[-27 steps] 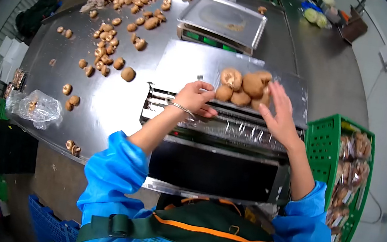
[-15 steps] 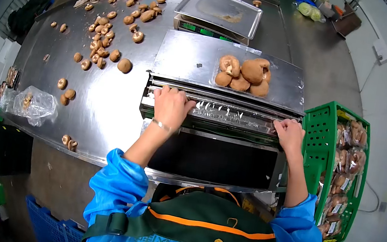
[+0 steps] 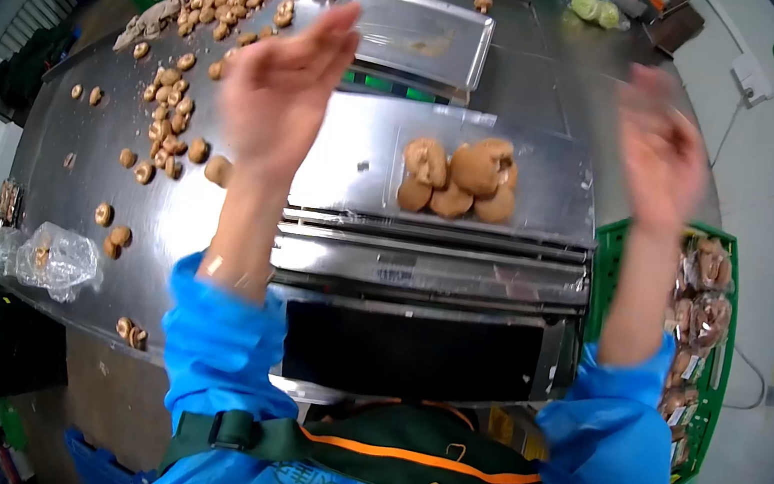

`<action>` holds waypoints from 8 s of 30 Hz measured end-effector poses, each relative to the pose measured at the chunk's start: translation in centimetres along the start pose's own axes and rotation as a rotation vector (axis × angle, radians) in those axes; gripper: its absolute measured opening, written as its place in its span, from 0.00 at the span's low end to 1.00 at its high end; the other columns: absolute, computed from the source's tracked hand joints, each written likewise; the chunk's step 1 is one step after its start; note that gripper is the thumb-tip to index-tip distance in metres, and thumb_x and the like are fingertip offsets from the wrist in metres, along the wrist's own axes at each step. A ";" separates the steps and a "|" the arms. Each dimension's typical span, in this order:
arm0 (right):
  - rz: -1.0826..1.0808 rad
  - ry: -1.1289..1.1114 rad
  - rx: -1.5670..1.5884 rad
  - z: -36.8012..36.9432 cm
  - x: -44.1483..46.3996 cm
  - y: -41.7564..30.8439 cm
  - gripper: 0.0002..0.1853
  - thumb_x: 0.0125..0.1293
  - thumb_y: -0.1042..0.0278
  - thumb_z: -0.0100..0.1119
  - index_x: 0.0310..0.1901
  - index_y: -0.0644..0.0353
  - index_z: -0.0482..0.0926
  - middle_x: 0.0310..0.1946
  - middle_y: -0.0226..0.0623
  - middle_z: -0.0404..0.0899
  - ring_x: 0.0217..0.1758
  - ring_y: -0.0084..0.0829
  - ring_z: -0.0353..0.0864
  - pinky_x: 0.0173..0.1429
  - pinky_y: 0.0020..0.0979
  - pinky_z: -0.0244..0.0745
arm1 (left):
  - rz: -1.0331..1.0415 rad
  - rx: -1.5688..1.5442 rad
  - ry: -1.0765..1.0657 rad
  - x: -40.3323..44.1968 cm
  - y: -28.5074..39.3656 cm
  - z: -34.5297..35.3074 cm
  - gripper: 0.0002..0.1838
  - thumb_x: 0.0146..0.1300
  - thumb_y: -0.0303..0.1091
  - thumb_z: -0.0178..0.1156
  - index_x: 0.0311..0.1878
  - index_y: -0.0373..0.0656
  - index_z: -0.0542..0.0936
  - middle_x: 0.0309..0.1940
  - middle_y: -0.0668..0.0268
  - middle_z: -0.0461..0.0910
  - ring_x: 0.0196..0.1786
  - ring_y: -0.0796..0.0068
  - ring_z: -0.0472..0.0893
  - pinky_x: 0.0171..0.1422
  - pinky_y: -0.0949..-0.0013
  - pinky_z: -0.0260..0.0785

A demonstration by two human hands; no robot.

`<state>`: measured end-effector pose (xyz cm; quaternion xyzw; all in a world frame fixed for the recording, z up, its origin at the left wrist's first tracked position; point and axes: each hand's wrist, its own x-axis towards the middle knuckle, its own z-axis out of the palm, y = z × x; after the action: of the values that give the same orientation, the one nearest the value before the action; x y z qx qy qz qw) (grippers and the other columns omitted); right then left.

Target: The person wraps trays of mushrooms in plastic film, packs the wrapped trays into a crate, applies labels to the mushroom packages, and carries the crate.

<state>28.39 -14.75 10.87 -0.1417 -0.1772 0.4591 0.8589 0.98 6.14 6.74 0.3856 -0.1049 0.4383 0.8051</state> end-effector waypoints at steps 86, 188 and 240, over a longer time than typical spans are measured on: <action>-0.197 0.721 -1.514 -13.8 -13.3 -14.0 0.23 0.63 0.60 0.55 0.57 0.61 0.67 0.54 0.38 0.70 0.53 0.32 0.72 0.53 0.31 0.70 | -1.302 2.316 1.054 -43.0 24.8 -20.4 0.41 0.42 0.34 0.66 0.61 0.40 0.59 0.54 0.45 0.65 0.55 0.54 0.68 0.59 0.60 0.61; -0.092 -1.086 -2.179 -8.3 22.8 63.4 0.12 0.51 0.76 0.52 0.39 0.58 0.72 0.38 0.38 0.71 0.47 0.36 0.70 0.54 0.37 0.59 | -0.430 1.851 0.481 -2.1 22.1 -58.1 0.20 0.47 0.31 0.65 0.43 0.43 0.68 0.37 0.50 0.77 0.40 0.49 0.76 0.45 0.57 0.68; -0.219 0.920 -2.342 -13.5 33.4 25.8 0.24 0.60 0.57 0.47 0.56 0.60 0.67 0.50 0.43 0.70 0.51 0.41 0.70 0.52 0.39 0.68 | 0.100 2.084 0.081 1.9 8.1 -40.5 0.25 0.55 0.35 0.57 0.57 0.41 0.67 0.61 0.48 0.58 0.63 0.48 0.58 0.66 0.43 0.44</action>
<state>32.43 26.06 -5.89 -0.9466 -0.1730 -0.1376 0.2346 -11.16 38.75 -15.57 0.8695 0.3363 0.3571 0.0577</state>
